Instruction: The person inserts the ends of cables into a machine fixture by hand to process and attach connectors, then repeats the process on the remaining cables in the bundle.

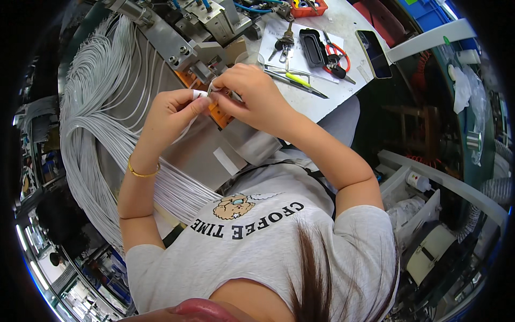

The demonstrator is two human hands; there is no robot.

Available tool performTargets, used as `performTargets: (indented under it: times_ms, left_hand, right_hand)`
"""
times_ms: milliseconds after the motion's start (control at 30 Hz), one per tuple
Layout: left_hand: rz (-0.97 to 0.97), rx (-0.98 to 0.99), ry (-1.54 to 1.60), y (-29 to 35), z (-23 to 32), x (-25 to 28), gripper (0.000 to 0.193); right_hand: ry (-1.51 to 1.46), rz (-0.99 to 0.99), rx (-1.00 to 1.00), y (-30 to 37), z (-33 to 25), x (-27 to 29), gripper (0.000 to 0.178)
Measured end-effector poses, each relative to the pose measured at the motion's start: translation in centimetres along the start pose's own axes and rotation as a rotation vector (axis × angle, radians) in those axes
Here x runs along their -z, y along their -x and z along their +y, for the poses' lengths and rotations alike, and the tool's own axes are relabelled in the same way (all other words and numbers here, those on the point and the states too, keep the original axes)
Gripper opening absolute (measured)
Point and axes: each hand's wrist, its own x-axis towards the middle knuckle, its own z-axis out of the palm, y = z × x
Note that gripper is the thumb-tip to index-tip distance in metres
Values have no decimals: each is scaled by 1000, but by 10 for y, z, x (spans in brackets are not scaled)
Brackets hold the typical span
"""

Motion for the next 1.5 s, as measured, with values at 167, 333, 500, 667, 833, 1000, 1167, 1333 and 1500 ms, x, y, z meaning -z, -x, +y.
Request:
performTargets:
  times_ms: [167,333,500,667,833,1000,1167,1333,1500]
  left_hand:
    - [2,-1,52,1,0,-3,18]
    - [92,9,264,2,9,-9,14]
    - [97,45,345,1,9,-9,14]
    - [160,-70,137,2,10,-13,16]
    - [161,-90,35,-2,-5,-7,18]
    - [130,29,-240,0,-5,-7,14]
    - [218,7,-281,-2,-9,-15,16]
    - [323,-94,-481,-2,1,-10,16]
    - [341,-44,-193,-2,0,-8,15]
  right_hand:
    - [-348,-69,-311,0,-9,2,11]
    - [-626,18,-446,-1,-6,-3,9]
    - [-18,116,69,-1,-4,-2,9]
    - [-168,26,-162,-3,-9,1,14]
    - [-263,99,-358,4,13,-6,20]
    - [-20,65,-240,8,41,-17,26]
    - [-287,14,-396,11,48,-25,24]
    - [-407,12,-511,13,48,-25,24]
    - [-169,128,-215,9,44,-24,28]
